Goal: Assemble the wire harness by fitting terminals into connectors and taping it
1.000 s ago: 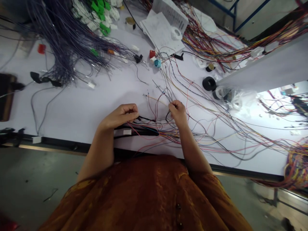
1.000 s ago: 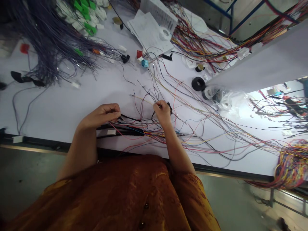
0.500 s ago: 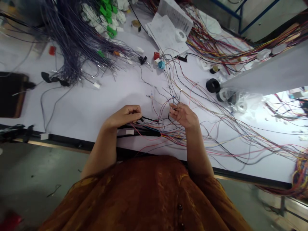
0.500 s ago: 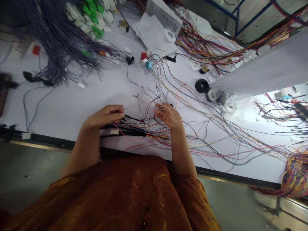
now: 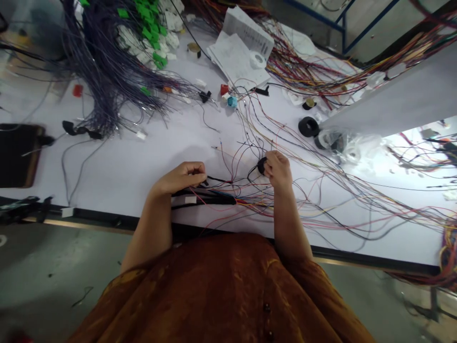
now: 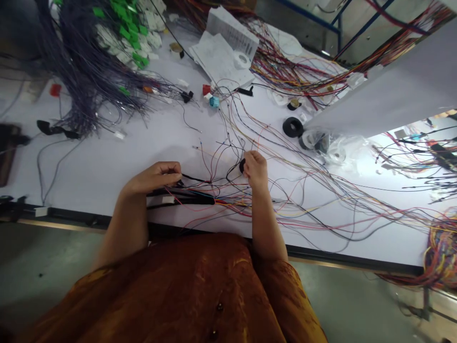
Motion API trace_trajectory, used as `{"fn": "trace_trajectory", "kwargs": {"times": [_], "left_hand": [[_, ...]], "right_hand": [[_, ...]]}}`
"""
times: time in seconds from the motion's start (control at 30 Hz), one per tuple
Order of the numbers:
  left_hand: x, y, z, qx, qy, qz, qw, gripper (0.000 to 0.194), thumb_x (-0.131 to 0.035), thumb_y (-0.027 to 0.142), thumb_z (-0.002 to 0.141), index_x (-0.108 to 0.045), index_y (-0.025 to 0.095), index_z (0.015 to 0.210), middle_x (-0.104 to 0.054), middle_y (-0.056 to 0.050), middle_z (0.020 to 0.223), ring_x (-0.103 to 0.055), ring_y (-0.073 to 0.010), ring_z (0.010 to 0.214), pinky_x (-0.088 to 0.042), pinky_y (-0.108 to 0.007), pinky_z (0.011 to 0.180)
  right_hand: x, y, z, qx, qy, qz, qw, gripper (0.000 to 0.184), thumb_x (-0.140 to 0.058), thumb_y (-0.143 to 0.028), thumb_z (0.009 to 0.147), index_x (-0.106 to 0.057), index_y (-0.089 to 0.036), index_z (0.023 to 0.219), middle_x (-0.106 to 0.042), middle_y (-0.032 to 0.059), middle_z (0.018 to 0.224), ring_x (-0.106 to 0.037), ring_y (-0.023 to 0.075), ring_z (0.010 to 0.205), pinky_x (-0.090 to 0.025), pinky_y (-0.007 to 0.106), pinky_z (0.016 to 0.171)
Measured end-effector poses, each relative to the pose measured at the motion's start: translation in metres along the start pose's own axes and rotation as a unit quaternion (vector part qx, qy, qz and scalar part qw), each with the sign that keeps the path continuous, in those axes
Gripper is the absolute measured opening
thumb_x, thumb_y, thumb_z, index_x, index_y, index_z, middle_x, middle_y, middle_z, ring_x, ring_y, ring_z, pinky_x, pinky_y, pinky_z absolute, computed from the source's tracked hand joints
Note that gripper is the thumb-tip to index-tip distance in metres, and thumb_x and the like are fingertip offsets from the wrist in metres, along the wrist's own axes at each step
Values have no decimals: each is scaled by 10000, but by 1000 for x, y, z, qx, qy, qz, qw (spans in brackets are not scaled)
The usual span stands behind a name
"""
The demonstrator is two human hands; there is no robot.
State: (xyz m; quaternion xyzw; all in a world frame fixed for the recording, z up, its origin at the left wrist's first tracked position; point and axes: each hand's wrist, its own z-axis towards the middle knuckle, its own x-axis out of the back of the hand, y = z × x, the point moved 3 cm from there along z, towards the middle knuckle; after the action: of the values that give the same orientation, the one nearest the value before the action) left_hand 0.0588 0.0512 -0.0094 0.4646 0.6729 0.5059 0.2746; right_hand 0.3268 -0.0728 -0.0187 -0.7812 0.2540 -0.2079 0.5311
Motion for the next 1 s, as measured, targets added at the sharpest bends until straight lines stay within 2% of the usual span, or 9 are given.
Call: {"fn": "trace_trajectory", "kwargs": {"times": [0.1, 0.17, 0.23, 0.33, 0.5, 0.6, 0.7, 0.87, 1.0], "left_hand": [[-1, 0, 0, -8, -2, -6, 1000, 253, -609, 357, 824, -509, 178, 676, -442, 50, 556, -380, -64, 483, -280, -181, 465], [-1, -1, 0, -10, 2, -6, 1000, 254, -606, 348, 829, -505, 175, 674, -441, 49, 556, -372, -61, 483, -275, -179, 464], [0, 0, 0, -7, 8, -3, 1000, 243, -615, 334, 817, -506, 174, 670, -445, 49, 554, -376, -61, 484, -273, -178, 463], [0, 2, -1, 0, 9, -1, 1000, 226, -622, 324, 800, -512, 175, 670, -446, 51, 550, -378, -63, 482, -272, -179, 458], [2, 1, -2, 16, 12, -13, 1000, 232, -630, 327, 797, -514, 173, 670, -424, 57, 544, -355, -57, 473, -249, -175, 443], [3, -2, 0, -1, 29, -29, 999, 245, -630, 349, 813, -519, 175, 681, -434, 54, 546, -367, -62, 485, -269, -180, 456], [4, -5, 2, -25, 45, -40, 998, 258, -625, 368, 840, -536, 173, 697, -474, 37, 572, -405, -72, 518, -309, -186, 485], [3, -7, 3, -49, 68, -69, 994, 238, -635, 403, 855, -611, 169, 820, -525, 19, 622, -460, -88, 553, -356, -193, 515], [2, -6, 5, -73, 106, -101, 987, 239, -621, 407, 863, -629, 168, 848, -536, 13, 630, -481, -92, 566, -391, -199, 536]], "right_hand": [[1, 3, 1, -86, 3, 176, 981, 330, -659, -307, 742, -353, -232, 642, -293, -101, 520, -266, 58, 411, -330, 186, 401], [-1, 6, -1, -103, -17, 236, 966, 250, -665, -269, 720, -424, -227, 668, -489, -67, 583, -456, 68, 500, -484, 189, 539], [-2, 9, -3, -99, -43, 268, 957, 186, -664, -262, 705, -481, -227, 708, -662, -18, 776, -584, 94, 653, -553, 234, 687], [5, 10, -2, -73, -49, 263, 961, 182, -644, -298, 720, -475, -232, 704, -725, 12, 963, -630, 123, 740, -559, 272, 705], [13, -12, -3, 45, 2, 217, 975, 259, -666, -428, 796, -499, -237, 739, -726, 6, 981, -674, 133, 887, -557, 268, 730], [-11, -31, -10, 74, -46, 180, 980, 269, -690, -470, 820, -574, -227, 828, -710, 18, 936, -677, 129, 867, -562, 271, 747], [-53, -45, -16, 86, -134, 135, 978, 280, -670, -484, 850, -610, -211, 874, -672, 3, 814, -639, 98, 707, -530, 230, 648], [-122, -51, -21, 93, -336, 39, 936, 233, -565, -424, 926, -597, -194, 946, -583, -55, 616, -416, 46, 459, -321, 181, 449], [-143, -45, -19, 124, -345, -72, 928, 94, -472, -274, 952, -490, -212, 883, -582, -69, 573, -370, 57, 446, -281, 188, 455]]}}
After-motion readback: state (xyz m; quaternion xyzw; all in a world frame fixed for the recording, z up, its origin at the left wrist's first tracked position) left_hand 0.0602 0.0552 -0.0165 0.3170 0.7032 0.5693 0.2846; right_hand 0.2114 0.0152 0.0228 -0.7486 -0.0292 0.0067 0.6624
